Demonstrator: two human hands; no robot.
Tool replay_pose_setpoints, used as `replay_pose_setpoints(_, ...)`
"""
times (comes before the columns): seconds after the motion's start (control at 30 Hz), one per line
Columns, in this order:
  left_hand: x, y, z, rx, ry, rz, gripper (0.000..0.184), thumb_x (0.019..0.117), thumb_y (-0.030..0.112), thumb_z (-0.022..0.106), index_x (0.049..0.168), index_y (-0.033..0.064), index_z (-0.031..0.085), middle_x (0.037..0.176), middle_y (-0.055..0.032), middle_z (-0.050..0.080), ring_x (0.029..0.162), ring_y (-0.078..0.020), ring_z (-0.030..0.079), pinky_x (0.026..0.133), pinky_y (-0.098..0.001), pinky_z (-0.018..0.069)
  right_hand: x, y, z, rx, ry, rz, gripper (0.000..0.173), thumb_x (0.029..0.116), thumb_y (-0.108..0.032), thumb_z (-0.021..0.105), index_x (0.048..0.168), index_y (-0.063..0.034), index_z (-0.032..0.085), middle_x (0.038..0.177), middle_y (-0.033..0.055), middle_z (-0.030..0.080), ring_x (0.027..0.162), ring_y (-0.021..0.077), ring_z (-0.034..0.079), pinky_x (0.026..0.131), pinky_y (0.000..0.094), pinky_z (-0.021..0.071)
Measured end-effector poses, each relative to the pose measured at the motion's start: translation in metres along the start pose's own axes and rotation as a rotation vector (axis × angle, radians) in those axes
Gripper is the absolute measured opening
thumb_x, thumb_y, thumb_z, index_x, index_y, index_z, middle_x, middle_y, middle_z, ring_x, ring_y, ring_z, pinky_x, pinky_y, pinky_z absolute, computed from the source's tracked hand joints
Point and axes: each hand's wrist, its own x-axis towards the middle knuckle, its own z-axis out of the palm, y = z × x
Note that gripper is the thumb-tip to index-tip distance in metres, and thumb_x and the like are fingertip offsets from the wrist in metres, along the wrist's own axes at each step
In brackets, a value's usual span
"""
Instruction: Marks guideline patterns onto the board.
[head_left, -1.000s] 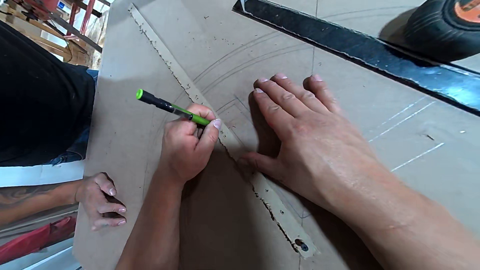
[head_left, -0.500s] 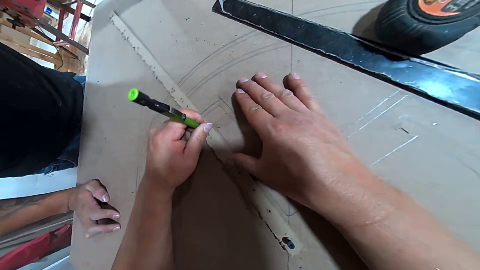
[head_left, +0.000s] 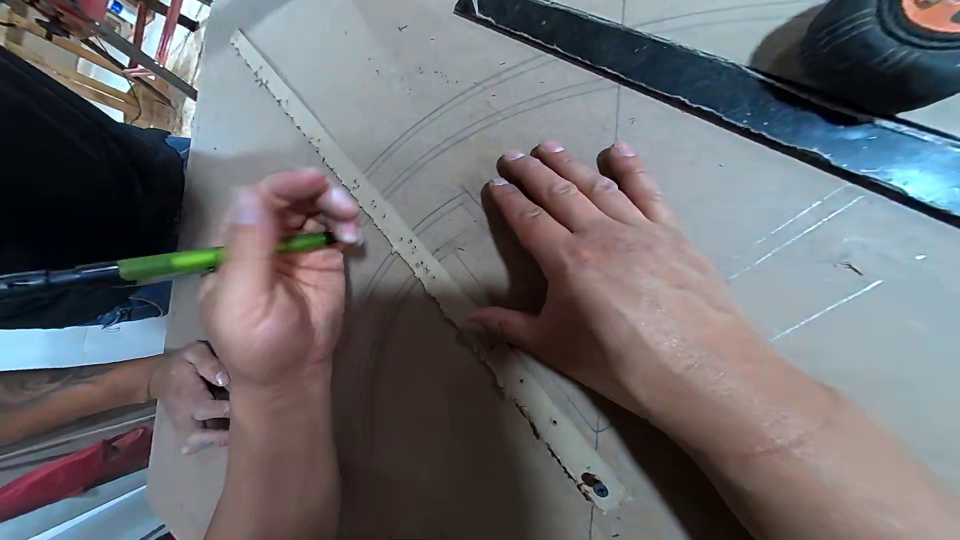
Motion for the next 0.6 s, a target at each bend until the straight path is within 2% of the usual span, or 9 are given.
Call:
replay_pose_setpoints(0.07, 0.0, 0.004, 0.003, 0.039, -0.002, 0.009, 0.031, 0.1083, 0.008, 0.036, 0.128, 0.0021, 0.06, 0.102, -0.0077, 0.071, 0.093, -0.0195, 0.07, 0.091, -0.0387, 0.0591, 0.001, 0.0, 0.0, -0.01, 0.002, -0.001, 0.105, 0.0774, -0.081, 0.063, 0.154, -0.0102, 0.049, 0.165, 0.0099, 0.039, 0.156, 0.0297, 0.029, 0.128, 0.0604, 0.0114)
replay_pose_setpoints(0.13, 0.0, 0.005, 0.004, -0.003, 0.058, 0.043, 0.03, 0.1072, 0.007, 0.04, 0.133, 0.0059, 0.055, 0.092, -0.0021, 0.066, 0.078, -0.0137, 0.064, 0.077, -0.0303, 0.0573, 0.001, 0.0, 0.0, -0.012, 0.0, 0.002, 0.104, 0.0776, -0.081, 0.062, 0.154, -0.0114, 0.049, 0.165, 0.0087, 0.038, 0.156, 0.0295, 0.029, 0.128, 0.0605, 0.011)
replay_pose_setpoints(0.2, 0.002, 0.005, -0.001, -0.103, 0.091, 0.046, 0.041, 0.1118, 0.031, 0.025, 0.132, 0.0115, 0.055, 0.082, 0.0011, 0.06, 0.065, -0.0112, 0.057, 0.063, -0.0263, 0.0532, 0.001, 0.001, 0.0, -0.018, -0.003, -0.001, 0.104, 0.078, -0.082, 0.061, 0.154, -0.012, 0.048, 0.165, 0.0082, 0.038, 0.156, 0.0294, 0.028, 0.128, 0.0606, 0.0111)
replay_pose_setpoints(0.23, 0.004, 0.006, -0.003, -0.176, 0.097, 0.014, 0.065, 0.1076, 0.053, 0.011, 0.128, 0.0132, 0.059, 0.08, 0.0004, 0.058, 0.064, -0.0128, 0.055, 0.061, -0.0282, 0.0519, 0.0, 0.001, 0.0, -0.019, -0.006, 0.0, 0.105, 0.0778, -0.082, 0.061, 0.155, -0.012, 0.047, 0.165, 0.0084, 0.038, 0.156, 0.0294, 0.028, 0.128, 0.0608, 0.0109)
replay_pose_setpoints(0.27, 0.005, 0.008, -0.003, -0.242, 0.112, -0.037, 0.091, 0.0956, 0.074, -0.003, 0.119, 0.0149, 0.063, 0.077, -0.0003, 0.056, 0.063, -0.0145, 0.054, 0.06, -0.0309, 0.0508, 0.001, 0.001, 0.0, -0.017, -0.007, 0.0, 0.105, 0.0775, -0.082, 0.061, 0.155, -0.0119, 0.047, 0.165, 0.0089, 0.038, 0.156, 0.0294, 0.029, 0.128, 0.0609, 0.0109)
replay_pose_setpoints(0.3, 0.005, 0.011, -0.002, -0.303, 0.124, -0.085, 0.105, 0.0842, 0.085, -0.011, 0.109, 0.0158, 0.064, 0.076, -0.0012, 0.055, 0.064, -0.0161, 0.053, 0.06, -0.0334, 0.0502, 0.0, 0.001, 0.0, -0.016, -0.008, 0.001, 0.106, 0.0773, -0.082, 0.061, 0.155, -0.0115, 0.046, 0.165, 0.0092, 0.038, 0.156, 0.0294, 0.029, 0.128, 0.0611, 0.0108)
replay_pose_setpoints(0.33, 0.004, 0.012, -0.001, -0.344, 0.129, -0.114, 0.107, 0.0801, 0.087, -0.013, 0.099, 0.0157, 0.064, 0.076, -0.0019, 0.055, 0.066, -0.0172, 0.053, 0.061, -0.035, 0.0499, 0.001, 0.001, 0.0, -0.017, -0.012, 0.001, 0.106, 0.0776, -0.082, 0.061, 0.156, -0.0115, 0.046, 0.166, 0.009, 0.037, 0.156, 0.0291, 0.028, 0.128, 0.061, 0.0104)
replay_pose_setpoints(0.5, 0.0, 0.01, 0.004, -0.341, 0.128, -0.11, 0.083, 0.1001, 0.063, -0.004, 0.081, 0.0128, 0.059, 0.068, -0.0024, 0.05, 0.059, -0.0173, 0.049, 0.057, -0.0337, 0.047, 0.001, 0.001, 0.001, -0.038, -0.004, -0.001, 0.106, 0.0782, -0.085, 0.056, 0.155, -0.0125, 0.046, 0.165, 0.0087, 0.038, 0.156, 0.0291, 0.029, 0.127, 0.0613, 0.0115)
replay_pose_setpoints(0.6, 0.002, 0.007, 0.005, -0.382, 0.14, -0.105, 0.092, 0.0938, 0.074, -0.007, 0.086, 0.0122, 0.06, 0.074, -0.0037, 0.053, 0.065, -0.0184, 0.053, 0.06, -0.0348, 0.0495, 0.0, 0.001, 0.0, -0.037, -0.014, 0.005, 0.108, 0.078, -0.085, 0.057, 0.156, -0.012, 0.045, 0.166, 0.0091, 0.036, 0.156, 0.0292, 0.028, 0.128, 0.0612, 0.0104)
